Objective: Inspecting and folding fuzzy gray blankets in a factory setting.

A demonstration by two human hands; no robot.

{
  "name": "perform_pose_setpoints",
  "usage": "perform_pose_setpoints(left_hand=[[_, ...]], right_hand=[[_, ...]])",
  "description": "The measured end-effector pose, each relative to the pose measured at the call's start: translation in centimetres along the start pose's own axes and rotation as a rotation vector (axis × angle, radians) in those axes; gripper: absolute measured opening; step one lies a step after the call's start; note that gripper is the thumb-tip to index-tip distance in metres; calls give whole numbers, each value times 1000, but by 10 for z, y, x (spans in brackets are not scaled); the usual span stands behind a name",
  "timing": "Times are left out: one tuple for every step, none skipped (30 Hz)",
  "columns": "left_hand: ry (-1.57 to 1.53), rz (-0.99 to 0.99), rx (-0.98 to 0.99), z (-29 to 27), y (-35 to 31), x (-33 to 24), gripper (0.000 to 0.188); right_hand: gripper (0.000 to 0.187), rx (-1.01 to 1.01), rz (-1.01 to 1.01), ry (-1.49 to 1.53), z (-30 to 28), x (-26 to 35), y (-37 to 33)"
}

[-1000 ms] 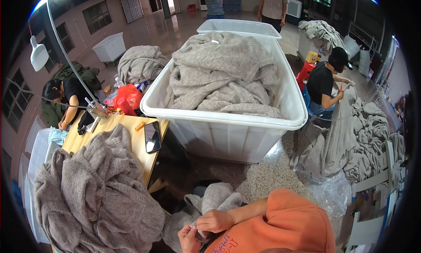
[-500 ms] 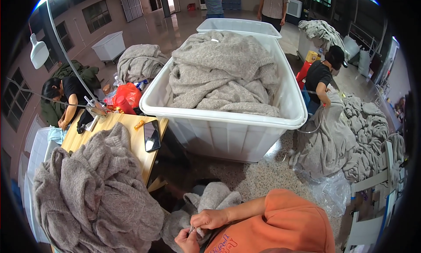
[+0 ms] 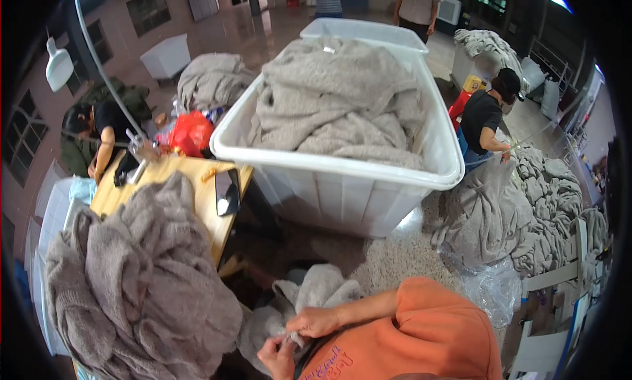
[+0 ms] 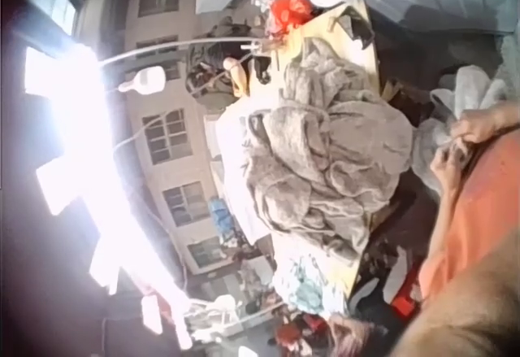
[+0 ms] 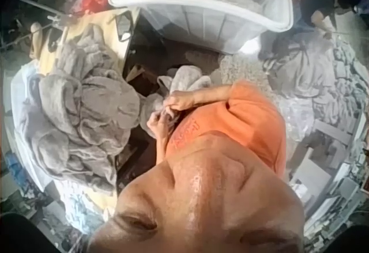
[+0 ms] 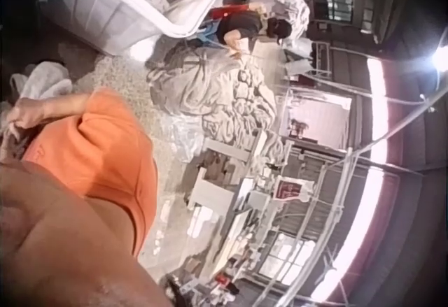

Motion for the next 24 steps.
perform_pose_setpoints(left_hand=[[191,115,59,3,8,-16,9],[223,107,63,3,10,-15,10],[261,83,47,-2,7,-11,11],[282,56,78,-1,8,-12,9],[299,87,71,1,12,-10,8],[248,94,64,2,12,-10,8],[263,141,100,9,19,-21,5],[248,136,102,11,22,-29,5],[230,144,102,14,25,-36,6],[201,181,92,15,26,-40,8],[167,236,85,18,29,-43,11],[189,207,69,16,26,-38,11],[142,231,33,16,26,-36,13],[93,261,-2,15,24,-37,15],[102,254,-7,14,22,-36,15],[104,263,-12,14,20,-38,14],[104,274,-16,13,19,-39,13],[105,273,-13,12,19,-39,13],[60,257,-36,10,18,-39,12],[16,241,-58,7,17,-38,12],[15,241,-55,8,17,-39,12],[50,275,-65,6,17,-43,12],[85,308,-76,5,18,-47,12],[87,310,-75,7,19,-46,12]], right_hand=[[7,-27,5,-9,-3,-9,0],[6,-84,-32,-28,-7,-4,-2],[6,-129,-97,-95,-6,1,-3],[7,-128,-141,-111,-9,6,-5],[6,-161,-98,-122,-17,6,-3],[5,-211,-127,-152,-19,11,-7],[4,-239,-83,-118,-27,10,-8],[5,-232,-37,-121,-30,10,-8],[7,-228,1,-135,-34,12,-7],[8,-246,-4,-141,-37,18,-7],[10,-276,-15,-159,-43,22,-7],[10,-247,-16,-132,-39,22,-6],[10,-259,-7,-155,-40,21,-7],[11,-274,1,-181,-41,20,-7],[11,-265,-2,-172,-40,22,-5],[12,-266,-41,-217,-39,27,-7],[13,-269,-81,-263,-37,32,-8],[13,-270,-79,-261,-35,33,-7],[13,-328,-133,-365,-33,40,-9],[14,-386,-188,-469,-31,47,-12],[14,-388,-185,-469,-29,48,-12],[14,-411,-203,-497,-29,50,-12],[15,-433,-222,-524,-28,52,-12],[15,-435,-223,-523,-28,52,-12]])
Point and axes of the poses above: each hand's wrist, its own y-axis towards the middle knuckle, its own z-axis out of the palm, x = y × z, the point moved 9 cm from there along y, towards the middle knuckle, and after that the axes turned 13 degrees about z, right-handed, at the moved point
